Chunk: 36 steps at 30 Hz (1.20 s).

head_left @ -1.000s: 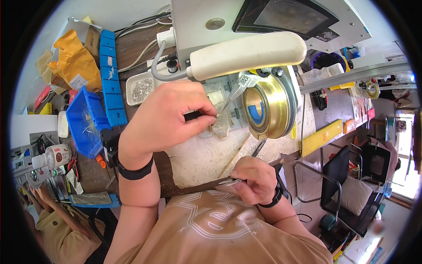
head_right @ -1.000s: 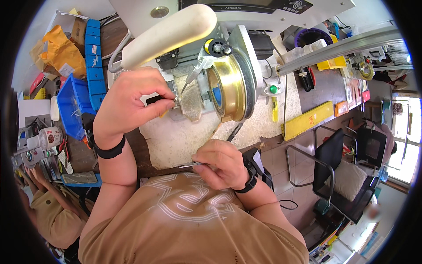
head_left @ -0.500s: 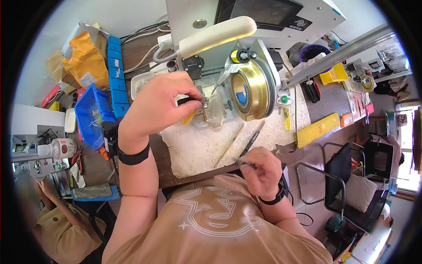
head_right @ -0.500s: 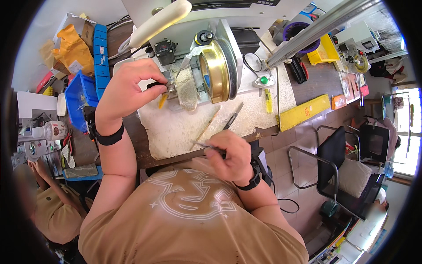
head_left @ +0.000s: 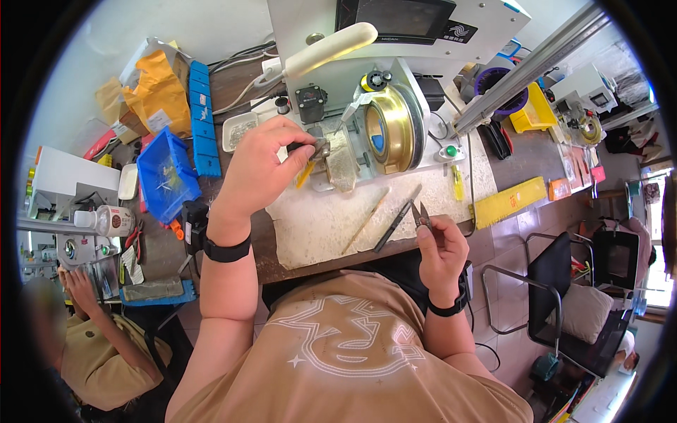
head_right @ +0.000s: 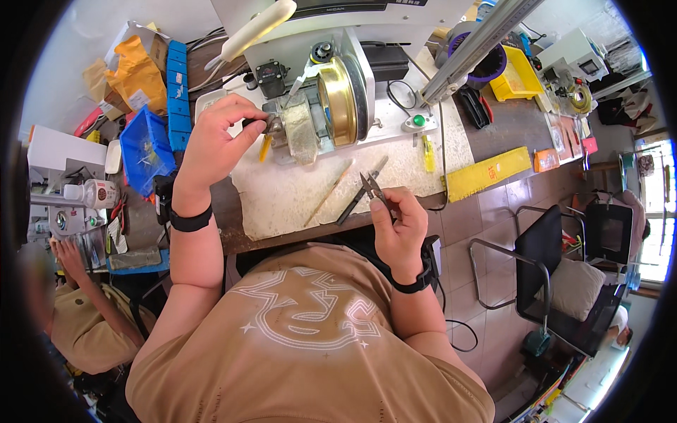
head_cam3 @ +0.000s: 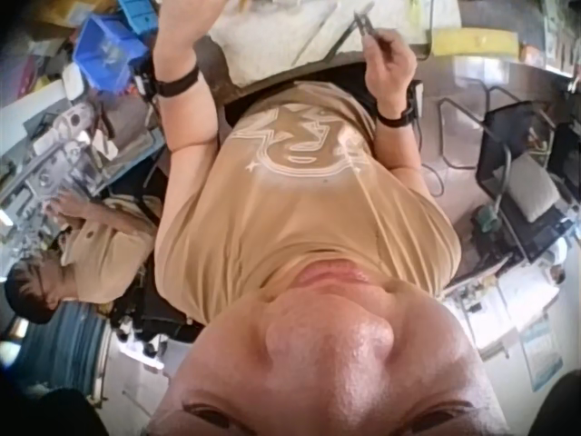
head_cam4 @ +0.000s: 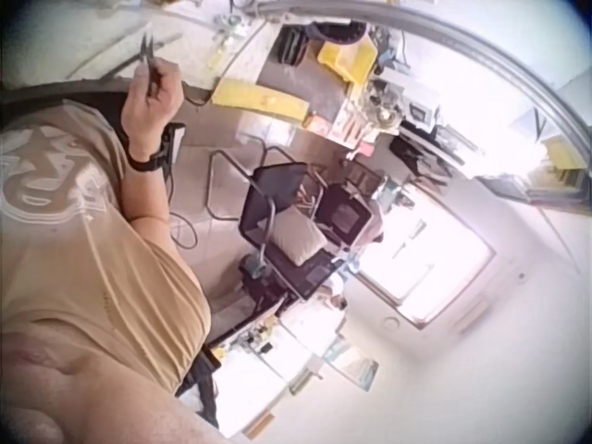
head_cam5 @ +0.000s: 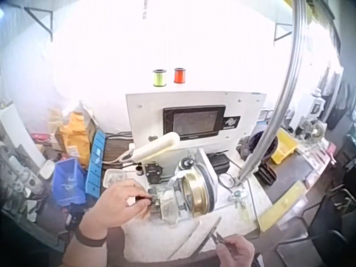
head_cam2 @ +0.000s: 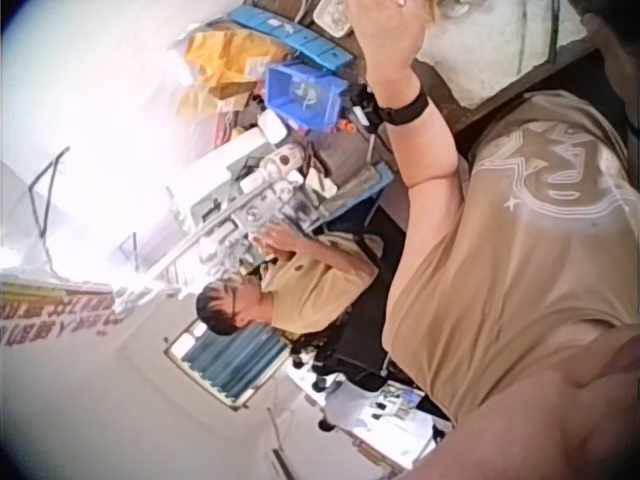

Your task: Assemble a small electronic or metal component using specialized industrial machinery and hand tools.

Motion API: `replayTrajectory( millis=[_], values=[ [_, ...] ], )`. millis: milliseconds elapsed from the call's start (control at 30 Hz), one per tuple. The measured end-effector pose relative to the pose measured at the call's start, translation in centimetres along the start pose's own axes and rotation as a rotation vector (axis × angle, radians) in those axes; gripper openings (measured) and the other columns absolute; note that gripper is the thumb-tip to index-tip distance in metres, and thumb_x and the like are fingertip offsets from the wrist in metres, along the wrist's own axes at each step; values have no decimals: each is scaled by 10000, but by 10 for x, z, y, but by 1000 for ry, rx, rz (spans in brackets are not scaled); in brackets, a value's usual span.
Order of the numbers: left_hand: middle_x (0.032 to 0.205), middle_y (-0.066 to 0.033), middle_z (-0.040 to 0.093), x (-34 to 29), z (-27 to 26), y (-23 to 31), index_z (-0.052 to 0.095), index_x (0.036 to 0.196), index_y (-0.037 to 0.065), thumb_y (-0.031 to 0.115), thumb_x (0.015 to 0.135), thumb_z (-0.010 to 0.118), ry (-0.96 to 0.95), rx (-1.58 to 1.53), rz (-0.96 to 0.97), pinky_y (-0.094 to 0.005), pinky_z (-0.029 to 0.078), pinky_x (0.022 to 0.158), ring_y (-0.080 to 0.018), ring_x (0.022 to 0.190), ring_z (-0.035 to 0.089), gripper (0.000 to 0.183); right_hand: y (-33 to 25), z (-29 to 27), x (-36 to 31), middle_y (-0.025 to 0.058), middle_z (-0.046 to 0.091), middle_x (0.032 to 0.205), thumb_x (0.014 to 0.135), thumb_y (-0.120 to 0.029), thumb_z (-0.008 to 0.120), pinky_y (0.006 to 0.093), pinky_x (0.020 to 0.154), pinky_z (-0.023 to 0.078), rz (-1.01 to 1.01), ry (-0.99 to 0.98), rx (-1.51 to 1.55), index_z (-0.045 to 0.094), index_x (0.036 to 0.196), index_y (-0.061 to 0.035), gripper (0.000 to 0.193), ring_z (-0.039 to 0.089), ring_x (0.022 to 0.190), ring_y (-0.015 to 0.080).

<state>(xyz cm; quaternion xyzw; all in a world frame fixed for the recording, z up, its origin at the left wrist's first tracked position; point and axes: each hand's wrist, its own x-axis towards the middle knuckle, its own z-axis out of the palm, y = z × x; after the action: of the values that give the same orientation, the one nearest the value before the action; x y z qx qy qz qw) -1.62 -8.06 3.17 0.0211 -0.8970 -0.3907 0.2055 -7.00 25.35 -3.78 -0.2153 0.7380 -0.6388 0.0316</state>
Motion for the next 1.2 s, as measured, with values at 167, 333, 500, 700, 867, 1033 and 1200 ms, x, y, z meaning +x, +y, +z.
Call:
replayTrajectory(
  millis=[167, 333, 500, 700, 867, 1033, 1200],
  values=[
    [977, -52, 707, -4, 4, 3, 775, 1033, 24, 90, 902, 757, 34, 4, -34, -305, 444, 752, -182, 886, 633, 148, 3, -4, -4, 30, 627, 848, 955, -36, 724, 236, 691, 442, 3, -17, -10, 664, 1027, 16, 107, 517, 732, 96],
    [995, -45, 709, -6, 7, 3, 780, 1039, 33, 101, 904, 761, 51, 4, -52, -307, 442, 769, -178, 909, 630, 153, 3, -6, -5, 30, 633, 850, 955, -40, 728, 238, 693, 449, 4, 1, -10, 665, 1030, 20, 115, 523, 734, 92],
    [1005, -49, 714, -8, 8, 1, 784, 1047, 38, 106, 907, 766, 73, 17, -48, -309, 452, 784, -186, 924, 636, 157, 1, -2, -7, 27, 645, 864, 959, -26, 726, 224, 702, 459, 55, -38, 23, 675, 1042, 23, 109, 546, 754, 77],
    [996, -57, 706, -8, 10, 1, 778, 1036, 27, 99, 912, 766, 73, -55, -60, -310, 467, 814, -188, 936, 642, 144, -13, 34, -2, 30, 664, 904, 983, -12, 707, 222, 704, 482, 107, -201, 213, 678, 1087, 26, 115, 588, 778, 70],
    [988, -70, 693, -6, 13, -5, 741, 1001, 1, 86, 936, 743, 79, -83, -30, -317, 486, 861, -199, 938, 641, 107, -32, 74, 22, 5, 644, 915, 1078, -92, 589, 230, 738, 486, 247, -351, 431, 619, 1241, 15, 198, 570, 820, 57],
    [980, -100, 659, -1, 19, -2, 681, 978, -17, 54, 944, 700, 119, -138, -11, -330, 507, 828, -246, 903, 638, 81, -28, 101, 43, 18, 614, 887, 1103, -149, 545, 264, 713, 475, 265, -322, 340, 596, 1321, 17, 279, 529, 787, 74],
    [967, -58, 591, 2, 28, 2, 640, 1000, -10, 81, 1006, 643, 104, -395, -95, -292, 475, 823, -170, 886, 567, 92, -32, 116, 55, 159, 648, 898, 1035, -168, 644, 380, 669, 502, -173, -176, -168, 614, 1301, 28, 332, 613, 729, 265]
  ],
)
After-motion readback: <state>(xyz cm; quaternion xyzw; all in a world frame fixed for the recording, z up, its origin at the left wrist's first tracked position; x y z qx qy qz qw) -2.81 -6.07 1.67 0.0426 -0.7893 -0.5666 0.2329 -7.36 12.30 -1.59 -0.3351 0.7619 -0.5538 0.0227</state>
